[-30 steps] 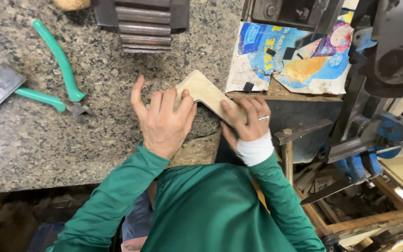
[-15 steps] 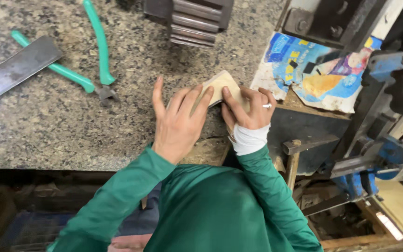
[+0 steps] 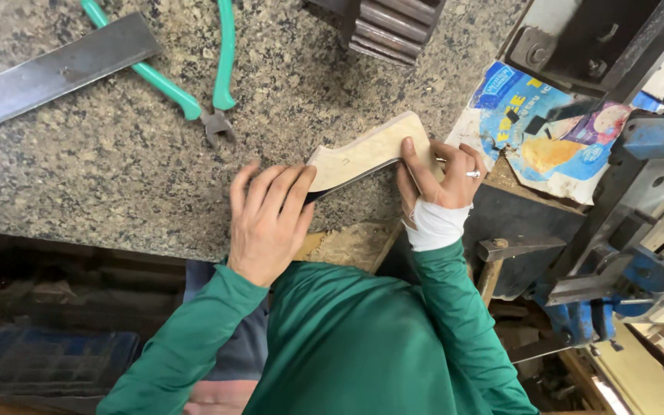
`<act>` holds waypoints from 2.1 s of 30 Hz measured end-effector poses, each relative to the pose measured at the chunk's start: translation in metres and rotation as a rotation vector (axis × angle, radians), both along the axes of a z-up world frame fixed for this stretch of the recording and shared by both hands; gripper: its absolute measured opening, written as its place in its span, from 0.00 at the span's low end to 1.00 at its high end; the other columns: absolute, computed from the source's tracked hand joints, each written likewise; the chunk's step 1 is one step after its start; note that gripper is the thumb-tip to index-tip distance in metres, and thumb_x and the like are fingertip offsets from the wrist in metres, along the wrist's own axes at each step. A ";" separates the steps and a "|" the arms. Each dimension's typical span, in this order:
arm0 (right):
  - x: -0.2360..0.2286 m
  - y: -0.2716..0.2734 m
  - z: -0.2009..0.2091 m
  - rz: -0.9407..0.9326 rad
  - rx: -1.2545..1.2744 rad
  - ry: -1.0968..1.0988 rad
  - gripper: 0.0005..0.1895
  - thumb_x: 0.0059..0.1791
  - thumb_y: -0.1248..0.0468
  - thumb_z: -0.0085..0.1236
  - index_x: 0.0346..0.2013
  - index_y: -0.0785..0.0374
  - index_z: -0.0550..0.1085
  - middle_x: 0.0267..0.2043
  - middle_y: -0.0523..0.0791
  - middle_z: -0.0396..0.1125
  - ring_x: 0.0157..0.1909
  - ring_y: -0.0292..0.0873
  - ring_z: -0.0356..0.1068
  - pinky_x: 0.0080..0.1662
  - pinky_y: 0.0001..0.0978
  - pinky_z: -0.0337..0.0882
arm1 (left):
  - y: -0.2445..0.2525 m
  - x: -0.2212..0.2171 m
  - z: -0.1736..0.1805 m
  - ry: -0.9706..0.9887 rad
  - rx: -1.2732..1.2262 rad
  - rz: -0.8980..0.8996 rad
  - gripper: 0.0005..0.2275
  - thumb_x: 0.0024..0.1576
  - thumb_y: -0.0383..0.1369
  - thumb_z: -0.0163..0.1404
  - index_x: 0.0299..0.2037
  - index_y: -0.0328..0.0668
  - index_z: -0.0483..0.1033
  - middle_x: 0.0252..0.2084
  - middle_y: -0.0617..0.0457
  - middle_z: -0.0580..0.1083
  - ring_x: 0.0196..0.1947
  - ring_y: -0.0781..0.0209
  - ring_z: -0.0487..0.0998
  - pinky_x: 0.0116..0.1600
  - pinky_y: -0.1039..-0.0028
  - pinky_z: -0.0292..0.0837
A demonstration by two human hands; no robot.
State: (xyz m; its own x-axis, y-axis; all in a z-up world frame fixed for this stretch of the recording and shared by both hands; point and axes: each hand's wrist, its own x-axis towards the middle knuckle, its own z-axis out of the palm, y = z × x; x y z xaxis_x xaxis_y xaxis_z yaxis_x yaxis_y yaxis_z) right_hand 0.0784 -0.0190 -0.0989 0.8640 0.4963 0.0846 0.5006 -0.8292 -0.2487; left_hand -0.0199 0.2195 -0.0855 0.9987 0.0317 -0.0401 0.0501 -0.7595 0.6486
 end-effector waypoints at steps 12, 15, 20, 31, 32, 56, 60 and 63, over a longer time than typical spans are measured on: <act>0.000 0.001 0.002 -0.001 0.015 0.015 0.24 0.48 0.65 0.72 0.58 0.49 0.78 0.50 0.47 0.65 0.52 0.52 0.65 0.62 0.51 0.60 | 0.011 -0.001 -0.005 -0.016 -0.175 -0.059 0.20 0.54 0.24 0.56 0.59 0.43 0.76 0.54 0.45 0.72 0.50 0.46 0.75 0.56 0.59 0.72; -0.001 0.000 0.002 0.001 0.004 -0.003 0.24 0.48 0.65 0.72 0.58 0.49 0.78 0.50 0.47 0.65 0.54 0.53 0.64 0.63 0.51 0.60 | 0.012 0.000 -0.007 0.018 -0.192 -0.091 0.22 0.52 0.22 0.56 0.58 0.49 0.77 0.54 0.45 0.72 0.45 0.48 0.75 0.52 0.60 0.74; -0.001 0.000 0.000 -0.013 0.013 0.005 0.24 0.48 0.64 0.71 0.58 0.49 0.78 0.51 0.47 0.65 0.55 0.53 0.63 0.62 0.50 0.59 | 0.011 -0.001 -0.011 0.057 -0.214 -0.104 0.24 0.51 0.22 0.56 0.59 0.56 0.78 0.53 0.47 0.71 0.40 0.52 0.74 0.48 0.61 0.74; -0.001 0.003 0.000 0.013 0.050 -0.068 0.26 0.48 0.63 0.70 0.61 0.51 0.77 0.54 0.50 0.65 0.57 0.52 0.65 0.66 0.54 0.58 | 0.001 -0.003 0.005 -0.015 -0.059 -0.043 0.24 0.49 0.24 0.57 0.56 0.62 0.79 0.56 0.55 0.71 0.37 0.60 0.79 0.38 0.66 0.76; -0.004 0.002 0.005 -0.019 0.083 -0.066 0.26 0.48 0.62 0.70 0.61 0.53 0.76 0.56 0.52 0.65 0.57 0.52 0.65 0.66 0.55 0.57 | -0.001 -0.002 0.008 0.004 -0.068 -0.046 0.23 0.49 0.24 0.57 0.55 0.62 0.80 0.55 0.57 0.72 0.35 0.61 0.79 0.37 0.67 0.75; -0.455 -0.466 -0.039 -1.532 -0.326 0.121 0.41 0.37 0.42 0.69 0.62 0.53 0.72 0.57 0.50 0.64 0.58 0.57 0.63 0.62 0.54 0.58 | -0.298 0.074 0.061 -0.162 -0.335 -0.398 0.12 0.63 0.26 0.60 0.56 0.41 0.81 0.51 0.49 0.77 0.39 0.64 0.80 0.45 0.76 0.77; -0.507 -0.488 -0.092 -1.774 -0.105 0.245 0.30 0.41 0.42 0.69 0.48 0.57 0.76 0.46 0.51 0.72 0.53 0.58 0.71 0.56 0.48 0.70 | -0.360 0.096 0.066 -0.287 -0.270 -0.453 0.14 0.63 0.24 0.60 0.58 0.40 0.82 0.53 0.47 0.77 0.48 0.58 0.79 0.53 0.71 0.76; -0.518 -0.525 -0.095 -1.601 -0.124 0.403 0.27 0.41 0.47 0.69 0.47 0.61 0.79 0.44 0.56 0.75 0.49 0.60 0.75 0.52 0.48 0.74 | -0.386 0.110 0.054 -0.241 -0.314 -0.434 0.19 0.57 0.25 0.58 0.60 0.39 0.80 0.54 0.44 0.76 0.52 0.50 0.77 0.56 0.66 0.72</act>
State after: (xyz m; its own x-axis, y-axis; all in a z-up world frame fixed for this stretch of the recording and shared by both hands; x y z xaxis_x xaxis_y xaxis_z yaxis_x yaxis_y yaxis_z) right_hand -0.4396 -0.5441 -0.1943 0.4275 -0.8752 -0.2265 -0.9018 -0.4303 -0.0394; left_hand 0.0900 -0.1669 -0.0317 0.8998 -0.3588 0.2483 -0.3992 -0.4474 0.8003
